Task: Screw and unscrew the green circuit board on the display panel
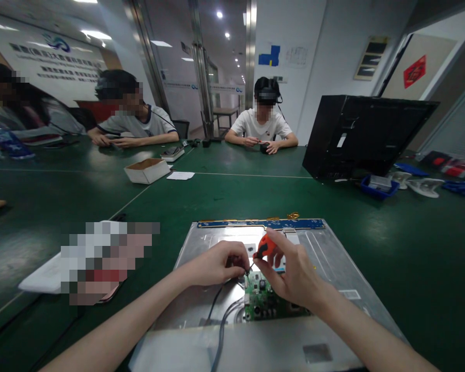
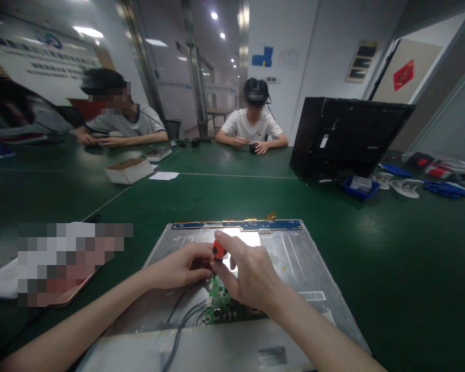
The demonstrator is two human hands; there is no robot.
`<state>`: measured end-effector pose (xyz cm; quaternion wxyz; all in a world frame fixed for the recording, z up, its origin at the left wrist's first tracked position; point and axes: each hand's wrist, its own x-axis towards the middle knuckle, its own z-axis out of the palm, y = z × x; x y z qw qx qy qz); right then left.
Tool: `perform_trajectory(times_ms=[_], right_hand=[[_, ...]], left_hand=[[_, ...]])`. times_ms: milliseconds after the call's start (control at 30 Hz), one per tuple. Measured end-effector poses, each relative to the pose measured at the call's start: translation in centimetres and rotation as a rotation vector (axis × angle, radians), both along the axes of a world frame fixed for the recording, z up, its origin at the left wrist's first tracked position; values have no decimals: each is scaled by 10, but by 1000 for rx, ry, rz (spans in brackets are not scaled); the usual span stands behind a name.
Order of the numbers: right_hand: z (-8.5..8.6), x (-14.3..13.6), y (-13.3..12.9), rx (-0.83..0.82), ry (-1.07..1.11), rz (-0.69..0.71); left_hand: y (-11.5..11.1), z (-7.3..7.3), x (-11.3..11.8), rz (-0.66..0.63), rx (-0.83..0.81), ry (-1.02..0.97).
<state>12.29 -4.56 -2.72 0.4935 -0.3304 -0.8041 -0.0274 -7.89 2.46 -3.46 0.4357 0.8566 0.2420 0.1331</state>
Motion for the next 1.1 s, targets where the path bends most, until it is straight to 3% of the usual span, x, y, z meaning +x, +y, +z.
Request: perform_trajectory(times_ms=[1100], right_hand=[[-1,0,1,6,12,-21]], left_hand=[[-1,4,2,-5,27,3]])
